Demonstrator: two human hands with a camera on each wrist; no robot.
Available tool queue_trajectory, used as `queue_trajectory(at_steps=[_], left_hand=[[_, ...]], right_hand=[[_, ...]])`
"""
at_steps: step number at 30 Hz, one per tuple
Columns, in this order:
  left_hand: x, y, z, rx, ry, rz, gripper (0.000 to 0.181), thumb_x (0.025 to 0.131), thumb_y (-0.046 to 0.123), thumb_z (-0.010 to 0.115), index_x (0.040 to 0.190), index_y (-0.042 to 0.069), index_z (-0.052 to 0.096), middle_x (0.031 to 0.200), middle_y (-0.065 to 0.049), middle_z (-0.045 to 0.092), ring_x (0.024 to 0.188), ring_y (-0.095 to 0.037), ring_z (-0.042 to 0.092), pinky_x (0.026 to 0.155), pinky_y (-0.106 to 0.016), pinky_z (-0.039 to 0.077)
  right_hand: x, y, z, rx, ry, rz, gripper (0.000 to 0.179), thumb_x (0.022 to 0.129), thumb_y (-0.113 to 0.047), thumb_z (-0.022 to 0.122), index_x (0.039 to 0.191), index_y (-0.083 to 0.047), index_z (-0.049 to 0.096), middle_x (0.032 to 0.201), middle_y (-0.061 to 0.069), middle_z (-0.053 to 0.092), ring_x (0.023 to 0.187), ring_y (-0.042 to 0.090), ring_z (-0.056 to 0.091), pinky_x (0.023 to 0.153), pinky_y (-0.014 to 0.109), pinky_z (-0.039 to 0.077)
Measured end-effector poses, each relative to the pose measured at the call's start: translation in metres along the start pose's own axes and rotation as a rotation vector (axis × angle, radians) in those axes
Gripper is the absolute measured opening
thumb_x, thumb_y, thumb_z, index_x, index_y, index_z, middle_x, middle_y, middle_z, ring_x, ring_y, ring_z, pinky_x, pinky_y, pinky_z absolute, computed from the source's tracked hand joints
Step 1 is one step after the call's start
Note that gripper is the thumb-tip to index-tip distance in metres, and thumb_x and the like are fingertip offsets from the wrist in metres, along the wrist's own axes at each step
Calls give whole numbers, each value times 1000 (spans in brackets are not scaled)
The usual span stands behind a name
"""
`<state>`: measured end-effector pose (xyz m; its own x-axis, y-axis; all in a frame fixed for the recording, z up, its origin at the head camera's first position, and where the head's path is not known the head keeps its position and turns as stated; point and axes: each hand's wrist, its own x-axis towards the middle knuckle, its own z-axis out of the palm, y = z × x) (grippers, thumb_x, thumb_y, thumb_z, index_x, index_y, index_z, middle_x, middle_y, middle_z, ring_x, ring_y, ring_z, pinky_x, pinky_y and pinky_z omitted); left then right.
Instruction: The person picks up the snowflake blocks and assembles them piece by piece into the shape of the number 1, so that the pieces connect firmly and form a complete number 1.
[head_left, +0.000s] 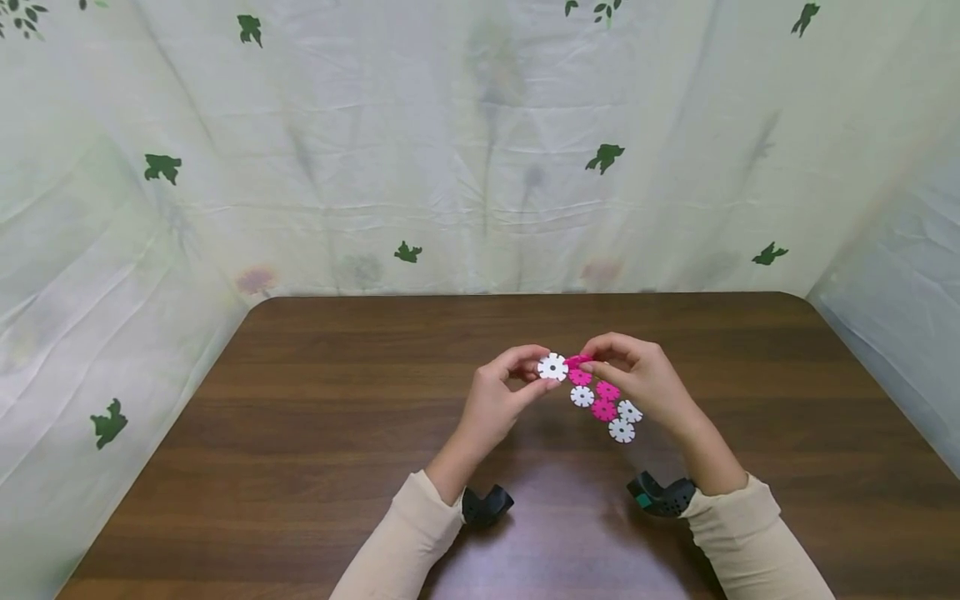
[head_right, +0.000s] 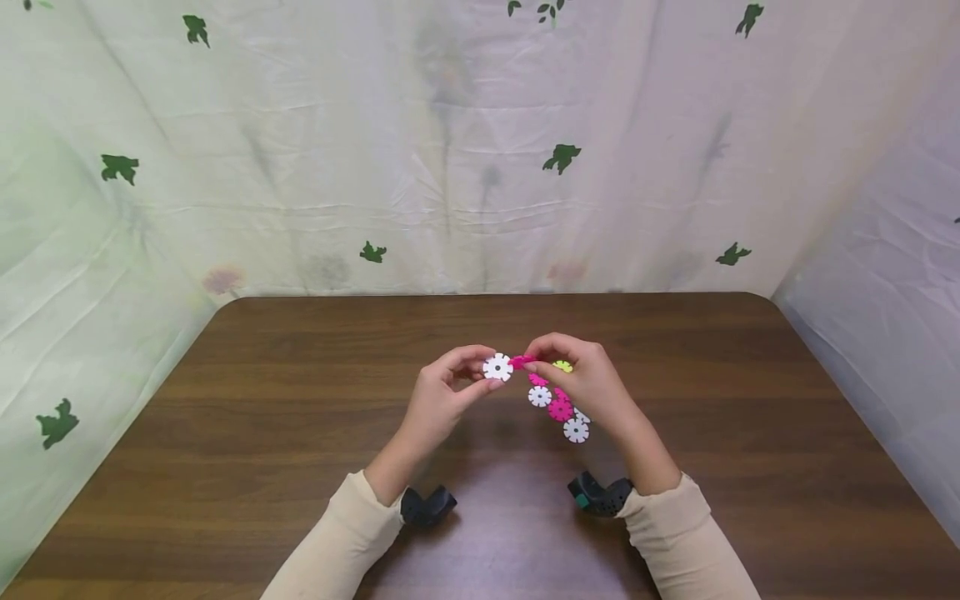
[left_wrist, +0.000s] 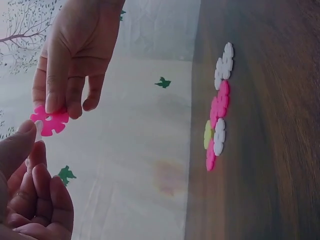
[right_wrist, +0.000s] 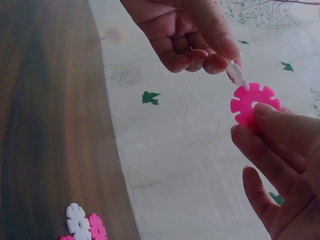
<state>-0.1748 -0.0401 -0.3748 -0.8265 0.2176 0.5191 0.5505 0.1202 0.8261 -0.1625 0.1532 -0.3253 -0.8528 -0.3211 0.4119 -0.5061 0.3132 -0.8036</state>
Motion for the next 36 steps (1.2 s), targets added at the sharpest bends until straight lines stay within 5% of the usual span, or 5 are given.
queue_trajectory(at_steps=[5,15,23,30,36], left_hand=[[0,11,-1,-96,-19,-68,30,73,-2,71,102,-5,62,84,-14,63,74,-15,56,68,-29,49],[0,33,-3,-111,-67,-71,27,75,-7,67,101,-11,59,83,-19,61,74,-13,56,69,-28,48],[1,34,-7,-16,-87,-70,29,77,0,68,104,-7,60,86,-16,61,74,-19,54,69,-30,47],[1,11,-5,-14,-51,-25,39,75,7,73,110,-1,60,101,-11,56,75,-17,54,71,-28,47],[-1,1,-2,121,-51,97,42,72,15,76,111,8,61,108,-2,55,75,-14,52,68,-27,47]], right_hand=[[-1,-1,1,-24,20,-39,12,75,10,65,85,4,64,79,10,62,68,25,56,62,23,48],[0,1,3,-38,19,-144,15,70,15,66,81,4,65,75,10,62,63,23,55,57,24,47],[0,3,4,26,3,-61,12,75,10,65,86,4,63,79,11,61,65,25,54,56,26,47],[0,7,4,89,-5,13,14,77,8,64,90,4,62,81,12,61,67,25,55,57,27,48],[-1,7,6,94,-45,26,16,77,7,65,93,4,62,84,12,62,70,28,58,60,30,50]])
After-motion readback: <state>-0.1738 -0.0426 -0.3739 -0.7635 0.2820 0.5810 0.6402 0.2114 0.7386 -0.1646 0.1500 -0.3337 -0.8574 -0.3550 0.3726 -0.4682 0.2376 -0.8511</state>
